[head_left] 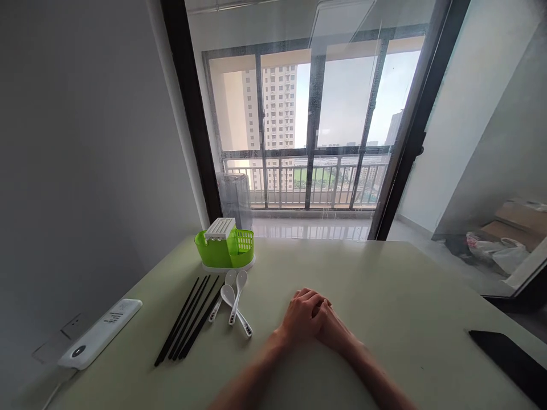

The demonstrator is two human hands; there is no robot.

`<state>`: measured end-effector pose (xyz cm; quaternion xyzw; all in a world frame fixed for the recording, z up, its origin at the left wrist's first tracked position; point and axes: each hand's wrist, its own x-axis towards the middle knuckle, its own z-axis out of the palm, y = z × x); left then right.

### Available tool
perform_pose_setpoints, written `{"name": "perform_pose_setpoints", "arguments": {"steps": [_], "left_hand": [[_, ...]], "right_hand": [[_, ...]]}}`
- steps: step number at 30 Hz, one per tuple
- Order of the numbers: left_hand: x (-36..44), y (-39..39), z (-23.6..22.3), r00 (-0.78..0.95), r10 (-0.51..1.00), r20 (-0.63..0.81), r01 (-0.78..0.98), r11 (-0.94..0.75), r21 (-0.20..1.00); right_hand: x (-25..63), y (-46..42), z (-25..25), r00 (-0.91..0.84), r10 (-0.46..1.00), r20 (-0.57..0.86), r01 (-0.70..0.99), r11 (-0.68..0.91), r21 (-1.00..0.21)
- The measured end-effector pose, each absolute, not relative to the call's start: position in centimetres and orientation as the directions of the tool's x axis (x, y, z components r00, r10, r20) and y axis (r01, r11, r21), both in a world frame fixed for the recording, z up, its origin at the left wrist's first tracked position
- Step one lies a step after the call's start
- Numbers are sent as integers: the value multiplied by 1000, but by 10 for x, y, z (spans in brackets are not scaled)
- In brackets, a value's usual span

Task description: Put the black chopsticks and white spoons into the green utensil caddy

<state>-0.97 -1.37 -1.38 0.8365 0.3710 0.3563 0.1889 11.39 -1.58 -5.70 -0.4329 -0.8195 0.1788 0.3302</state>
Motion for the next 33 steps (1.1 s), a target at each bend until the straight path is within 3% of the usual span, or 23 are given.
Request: {"name": "perform_pose_setpoints", "arguments": {"steps": [12,19,25,30,33], "left_hand": [[-9,-17,-17,455,760,464,515,-650,559],[-61,-21,24,570,654,497,565,-751,341],[-167,-6,65,136,742,657,881,-394,263],[-258,-21,49,-115,834,540,976,-5,216],[-289,-38,31,-196,850,488,977,126,172]], "right_hand": [[113,-12,-66,-419,811,410,586,586,-560],[110,-11,-56,-410,786,463,542,618,-569],[113,-15,-48,-398,786,472,517,618,-593],[112,-16,-51,-385,795,470,520,607,-601],[112,-16,-51,-385,788,481,512,616,-599]]}}
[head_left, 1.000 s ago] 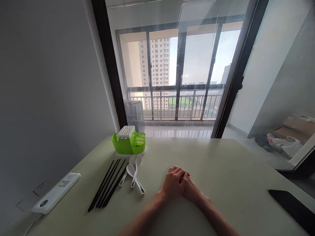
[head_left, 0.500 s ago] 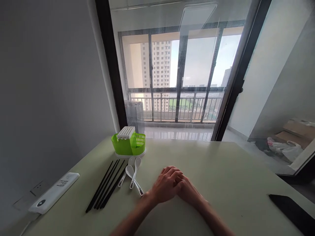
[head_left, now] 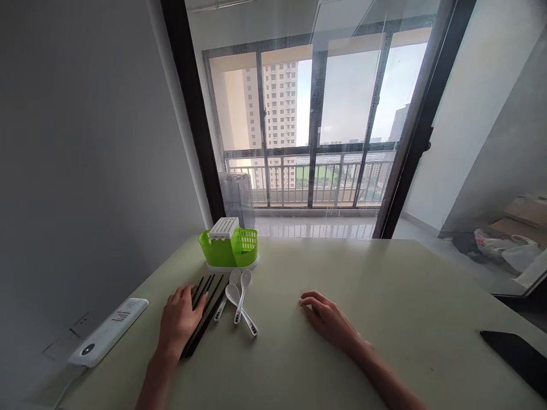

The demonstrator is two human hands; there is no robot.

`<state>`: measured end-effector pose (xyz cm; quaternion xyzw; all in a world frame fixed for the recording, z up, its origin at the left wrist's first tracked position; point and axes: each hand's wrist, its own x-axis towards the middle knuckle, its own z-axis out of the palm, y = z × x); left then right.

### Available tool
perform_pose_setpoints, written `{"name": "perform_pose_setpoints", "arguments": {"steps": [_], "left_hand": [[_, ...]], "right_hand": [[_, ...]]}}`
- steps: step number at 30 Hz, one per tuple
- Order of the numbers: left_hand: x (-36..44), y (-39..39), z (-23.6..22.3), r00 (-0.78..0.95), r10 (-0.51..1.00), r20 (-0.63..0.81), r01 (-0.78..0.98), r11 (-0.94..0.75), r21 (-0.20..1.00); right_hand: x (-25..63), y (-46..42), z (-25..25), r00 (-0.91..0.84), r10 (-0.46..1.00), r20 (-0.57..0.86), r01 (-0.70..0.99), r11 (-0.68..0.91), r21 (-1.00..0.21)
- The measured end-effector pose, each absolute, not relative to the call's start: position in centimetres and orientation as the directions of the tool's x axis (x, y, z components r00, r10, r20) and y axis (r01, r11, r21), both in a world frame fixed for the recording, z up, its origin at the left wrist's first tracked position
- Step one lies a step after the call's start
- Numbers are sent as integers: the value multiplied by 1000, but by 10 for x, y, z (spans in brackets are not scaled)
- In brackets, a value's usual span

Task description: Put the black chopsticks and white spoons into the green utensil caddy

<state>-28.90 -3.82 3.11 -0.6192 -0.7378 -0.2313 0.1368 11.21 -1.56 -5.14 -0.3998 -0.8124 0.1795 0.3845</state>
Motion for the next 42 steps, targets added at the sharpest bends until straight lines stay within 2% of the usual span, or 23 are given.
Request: {"name": "perform_pose_setpoints", "arguments": {"steps": [4,9,13,18,21,31,38,42], "left_hand": [[-308,-60,17,-254,833,492,965,181,191],[-326,-79,6,-325,834,445,932,203,299],[-337,-86,-2,-349,833,429,907,186,377],[-336,-92,-3,-377,836,397,837,124,533],[-333,-95,-3,-376,851,368,811,109,575],[-319,-98,1,-316,882,349,842,91,532],[-309,-94,-1,-215,884,415,935,65,347],[-311,-95,-3,-229,879,418,934,78,349]], "right_hand": [[112,-16,-50,-383,792,475,512,610,-605],[111,-16,-51,-372,794,481,519,607,-602],[112,-15,-52,-383,794,471,516,607,-604],[111,-15,-51,-374,798,472,518,602,-608],[110,-16,-50,-376,800,467,523,600,-606],[113,-12,-56,-376,797,472,516,604,-608],[114,-14,-55,-367,809,458,508,587,-630],[114,-17,-49,-366,816,448,513,579,-634]]}}
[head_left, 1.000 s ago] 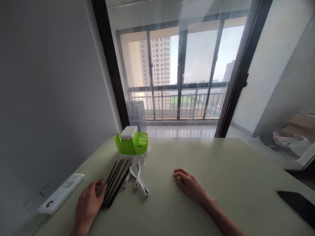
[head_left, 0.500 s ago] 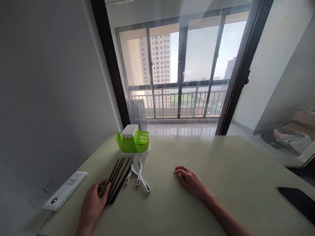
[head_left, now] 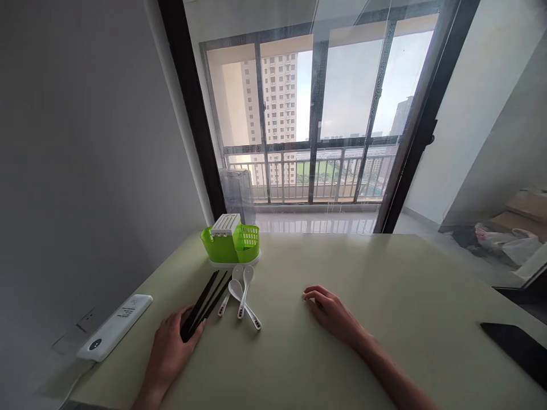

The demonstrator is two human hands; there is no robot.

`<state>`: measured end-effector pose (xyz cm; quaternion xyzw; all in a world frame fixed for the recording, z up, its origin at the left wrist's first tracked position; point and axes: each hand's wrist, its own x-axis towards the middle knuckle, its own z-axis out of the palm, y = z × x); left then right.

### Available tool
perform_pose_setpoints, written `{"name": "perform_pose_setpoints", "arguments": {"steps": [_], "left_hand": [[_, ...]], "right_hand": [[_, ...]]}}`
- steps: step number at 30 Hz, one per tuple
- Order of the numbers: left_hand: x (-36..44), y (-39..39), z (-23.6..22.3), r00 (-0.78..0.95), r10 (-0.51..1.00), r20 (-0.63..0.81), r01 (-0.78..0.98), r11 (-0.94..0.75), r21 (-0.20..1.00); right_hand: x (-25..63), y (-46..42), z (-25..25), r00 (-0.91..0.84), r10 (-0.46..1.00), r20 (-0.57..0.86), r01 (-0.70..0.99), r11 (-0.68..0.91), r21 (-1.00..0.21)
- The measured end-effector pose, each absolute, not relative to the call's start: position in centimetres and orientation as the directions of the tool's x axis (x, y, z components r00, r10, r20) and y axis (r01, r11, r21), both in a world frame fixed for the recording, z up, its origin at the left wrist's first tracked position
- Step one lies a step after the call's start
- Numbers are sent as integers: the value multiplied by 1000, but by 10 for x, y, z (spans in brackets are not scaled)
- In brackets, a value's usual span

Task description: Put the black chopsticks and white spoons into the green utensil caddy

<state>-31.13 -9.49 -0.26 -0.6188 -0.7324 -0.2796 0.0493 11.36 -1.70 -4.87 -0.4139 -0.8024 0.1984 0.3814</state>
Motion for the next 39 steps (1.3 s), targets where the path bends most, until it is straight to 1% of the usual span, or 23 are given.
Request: {"name": "perform_pose_setpoints", "arguments": {"steps": [3,8,13,23,27,34,39], "left_hand": [[-314,-95,-5,-252,857,449,939,105,327],[-317,-96,-10,-253,821,512,959,142,246],[-319,-97,-11,-287,817,500,955,206,213],[-318,-97,-5,-340,829,444,936,250,249],[-319,-98,-9,-354,820,449,931,266,249],[-318,-97,-14,-310,821,480,949,301,97],[-321,-96,-18,-310,822,478,944,326,52]], "right_hand": [[113,-18,-47,-361,815,454,509,580,-636],[115,-17,-52,-364,806,467,512,592,-623],[116,-15,-53,-384,800,462,520,600,-607],[116,-17,-49,-379,799,467,520,601,-607],[116,-17,-49,-384,797,466,517,604,-606],[116,-17,-50,-391,796,461,520,605,-603],[116,-15,-52,-400,791,462,517,612,-599]]}}
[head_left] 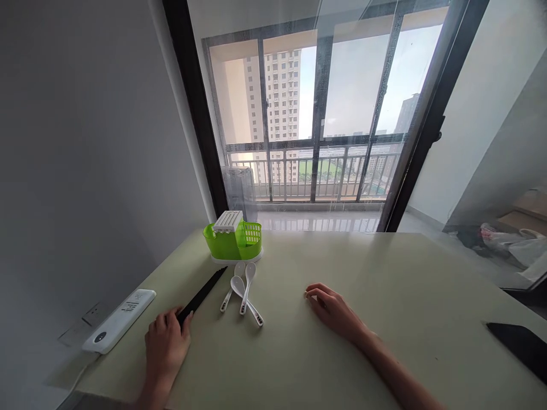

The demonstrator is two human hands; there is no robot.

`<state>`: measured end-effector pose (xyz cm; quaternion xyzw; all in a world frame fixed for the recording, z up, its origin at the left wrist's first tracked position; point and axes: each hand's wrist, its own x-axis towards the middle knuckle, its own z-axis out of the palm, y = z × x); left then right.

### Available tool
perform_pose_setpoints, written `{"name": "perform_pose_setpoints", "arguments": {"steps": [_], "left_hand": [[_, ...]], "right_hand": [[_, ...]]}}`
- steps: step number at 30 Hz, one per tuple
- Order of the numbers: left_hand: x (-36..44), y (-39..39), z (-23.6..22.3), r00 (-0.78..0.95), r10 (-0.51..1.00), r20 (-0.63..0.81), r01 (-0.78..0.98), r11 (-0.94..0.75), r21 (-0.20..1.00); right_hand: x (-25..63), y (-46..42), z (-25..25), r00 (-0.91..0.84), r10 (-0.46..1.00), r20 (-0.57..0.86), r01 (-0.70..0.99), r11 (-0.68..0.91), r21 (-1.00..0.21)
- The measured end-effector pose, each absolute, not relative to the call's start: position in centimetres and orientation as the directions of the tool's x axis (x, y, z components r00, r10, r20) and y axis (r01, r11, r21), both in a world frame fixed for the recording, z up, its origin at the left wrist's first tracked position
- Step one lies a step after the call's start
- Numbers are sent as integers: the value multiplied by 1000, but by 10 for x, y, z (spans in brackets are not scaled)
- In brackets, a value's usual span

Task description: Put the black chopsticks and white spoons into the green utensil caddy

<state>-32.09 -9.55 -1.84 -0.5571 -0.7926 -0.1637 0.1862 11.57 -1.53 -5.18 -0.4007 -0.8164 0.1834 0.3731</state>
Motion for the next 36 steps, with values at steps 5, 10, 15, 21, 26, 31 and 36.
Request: {"name": "perform_pose_setpoints", "arguments": {"steps": [5,10,15,21,26,31,36], "left_hand": [[-324,-94,-23,-298,826,478,944,329,21],[-322,-93,-23,-305,811,500,938,348,7],[-320,-94,-21,-319,813,487,934,357,15],[-316,-94,-17,-355,826,438,922,385,22],[-318,-93,-16,-359,839,409,923,383,25],[-319,-93,-17,-327,849,414,932,362,-6],[-314,-93,-13,-351,849,394,917,396,-37]], "right_hand": [[117,-16,-51,-395,801,450,528,599,-602],[116,-17,-49,-391,800,455,526,600,-603],[116,-17,-49,-390,799,458,527,602,-600],[116,-15,-53,-399,794,460,520,609,-599],[116,-13,-55,-394,788,473,513,616,-598],[116,-16,-51,-393,800,454,521,600,-606],[116,-17,-50,-392,805,445,531,593,-605]]}}
